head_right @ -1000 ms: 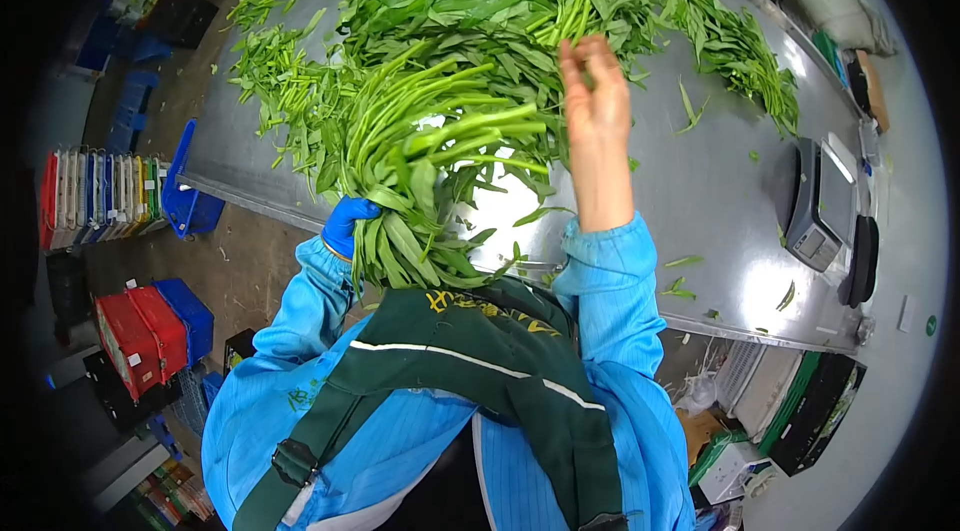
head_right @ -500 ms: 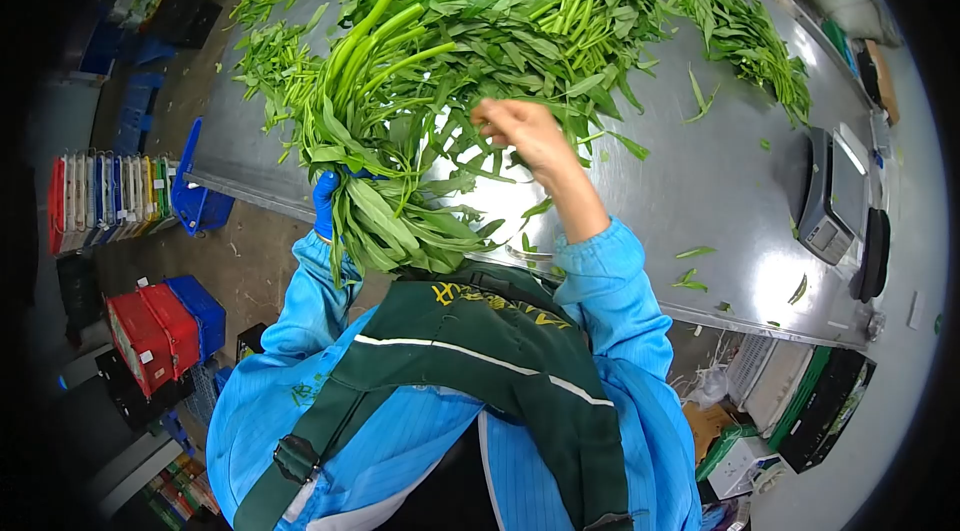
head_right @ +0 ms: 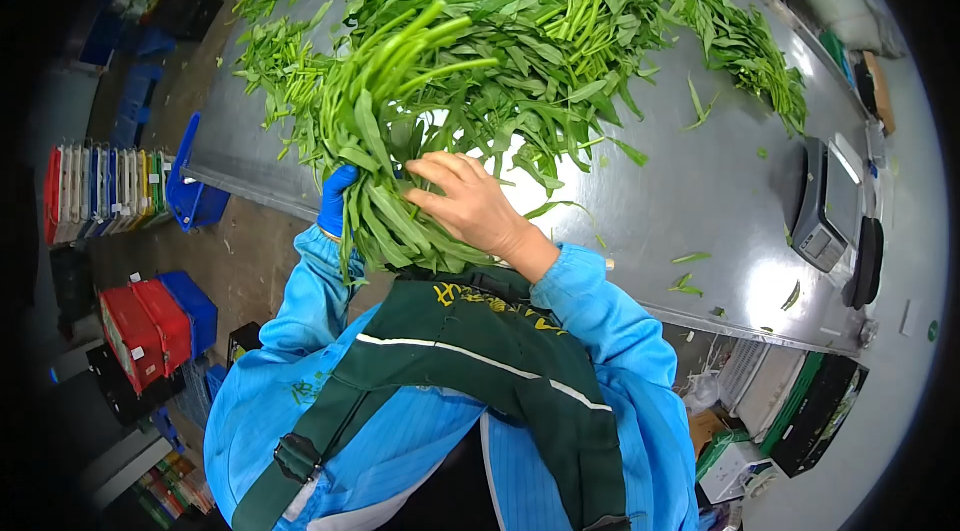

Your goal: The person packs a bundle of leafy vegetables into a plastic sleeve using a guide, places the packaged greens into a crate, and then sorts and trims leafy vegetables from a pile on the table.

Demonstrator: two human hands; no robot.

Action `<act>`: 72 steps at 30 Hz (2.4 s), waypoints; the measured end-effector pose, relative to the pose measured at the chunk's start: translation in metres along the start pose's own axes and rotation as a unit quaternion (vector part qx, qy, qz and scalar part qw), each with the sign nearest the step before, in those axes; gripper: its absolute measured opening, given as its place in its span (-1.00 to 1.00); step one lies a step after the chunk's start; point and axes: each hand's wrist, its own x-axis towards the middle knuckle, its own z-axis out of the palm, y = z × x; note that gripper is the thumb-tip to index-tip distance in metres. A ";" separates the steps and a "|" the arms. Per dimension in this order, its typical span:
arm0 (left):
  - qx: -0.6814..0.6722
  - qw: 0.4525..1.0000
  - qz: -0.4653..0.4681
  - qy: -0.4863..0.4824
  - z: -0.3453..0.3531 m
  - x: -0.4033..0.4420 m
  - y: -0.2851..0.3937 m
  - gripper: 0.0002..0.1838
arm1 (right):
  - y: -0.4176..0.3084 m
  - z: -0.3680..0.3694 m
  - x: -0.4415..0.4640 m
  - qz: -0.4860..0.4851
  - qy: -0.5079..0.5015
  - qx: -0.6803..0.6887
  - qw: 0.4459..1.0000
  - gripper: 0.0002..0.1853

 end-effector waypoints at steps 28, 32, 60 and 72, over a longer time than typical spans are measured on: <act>0.126 0.988 -0.076 0.054 0.044 0.011 0.016 -0.58 | -0.003 -0.003 -0.034 0.238 0.132 0.184 0.944 -0.79; 0.086 0.991 -0.089 0.042 0.046 0.006 0.014 -0.64 | 0.007 0.012 -0.032 0.327 0.028 0.372 0.868 -0.64; 0.156 0.982 -0.103 -0.019 0.060 0.053 -0.044 -0.40 | 0.014 -0.016 -0.038 0.281 0.015 0.810 0.515 -0.20; 0.407 0.897 -0.012 -0.173 0.080 0.055 -0.005 -0.31 | 0.013 -0.031 -0.003 0.405 -0.012 0.502 0.764 -0.54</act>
